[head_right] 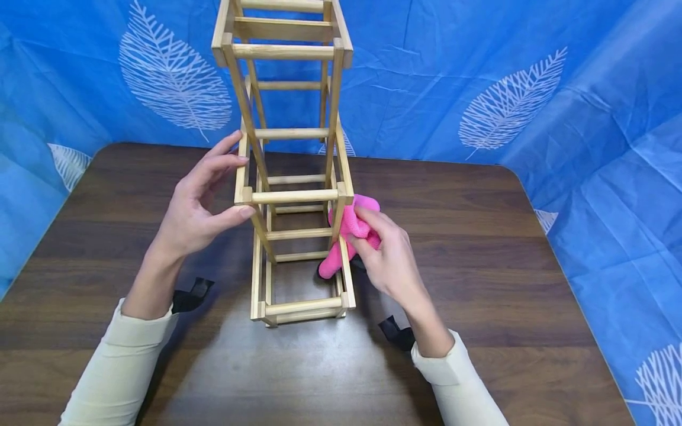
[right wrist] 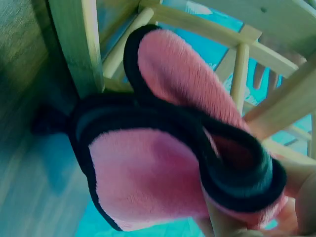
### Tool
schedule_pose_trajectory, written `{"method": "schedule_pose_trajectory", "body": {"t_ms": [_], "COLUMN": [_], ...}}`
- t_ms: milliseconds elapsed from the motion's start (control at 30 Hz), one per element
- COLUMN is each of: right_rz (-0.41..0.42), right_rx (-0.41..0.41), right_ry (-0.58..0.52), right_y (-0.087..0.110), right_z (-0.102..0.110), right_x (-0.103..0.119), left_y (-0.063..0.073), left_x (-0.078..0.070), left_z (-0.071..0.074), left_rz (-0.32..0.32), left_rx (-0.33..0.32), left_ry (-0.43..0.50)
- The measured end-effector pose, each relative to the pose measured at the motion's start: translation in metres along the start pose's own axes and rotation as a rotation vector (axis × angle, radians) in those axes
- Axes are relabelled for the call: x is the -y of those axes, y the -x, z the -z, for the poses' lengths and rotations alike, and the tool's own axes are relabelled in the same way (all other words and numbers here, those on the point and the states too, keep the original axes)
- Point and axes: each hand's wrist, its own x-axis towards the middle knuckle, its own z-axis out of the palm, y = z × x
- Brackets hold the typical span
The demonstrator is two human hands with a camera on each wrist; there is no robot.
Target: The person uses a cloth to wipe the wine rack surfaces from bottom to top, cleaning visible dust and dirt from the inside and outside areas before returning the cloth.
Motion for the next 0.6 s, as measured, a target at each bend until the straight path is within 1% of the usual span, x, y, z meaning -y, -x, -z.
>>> {"method": "schedule_pose_trajectory", "body": {"t_ms": [133,200,333,400,433,500,600], "right_rz": [-0.007,-0.023,-0.074,-0.07,-0.054,0.002,0.117], "right_rx": [0.084,0.117,0.175,0.18,0.177,0.158,0.127], "right_ry": [-0.023,-0.024,-0.018,-0.015,-0.014,-0.006,0.004], "right_y": [0.004,0.008,0.018,0.023,0.026,0.03,0.034], "right_z": [0.006,0.011,0.018,0.02,0.02,0.019,0.017], "right_x": [-0.001,0.001,0.005,0.007,0.008,0.009,0.009], "left_y": [0.001,0.0,0.0,0.001,0.001,0.002,0.002], "left_x": [0.0,-0.001,-0.002,-0.002,-0.002,-0.001,-0.001], "left_z": [0.002,0.002,0.002,0.002,0.001,0.001,0.001], "left_rz": [-0.021,-0.032,-0.034,-0.031,-0.029,-0.026,-0.023], "left_rx": [-0.003,-0.003,0.0,-0.002,-0.004,-0.007,-0.009], "left_ry": [-0.1,-0.13,-0.137,-0.128,-0.123,-0.113,-0.103]}}
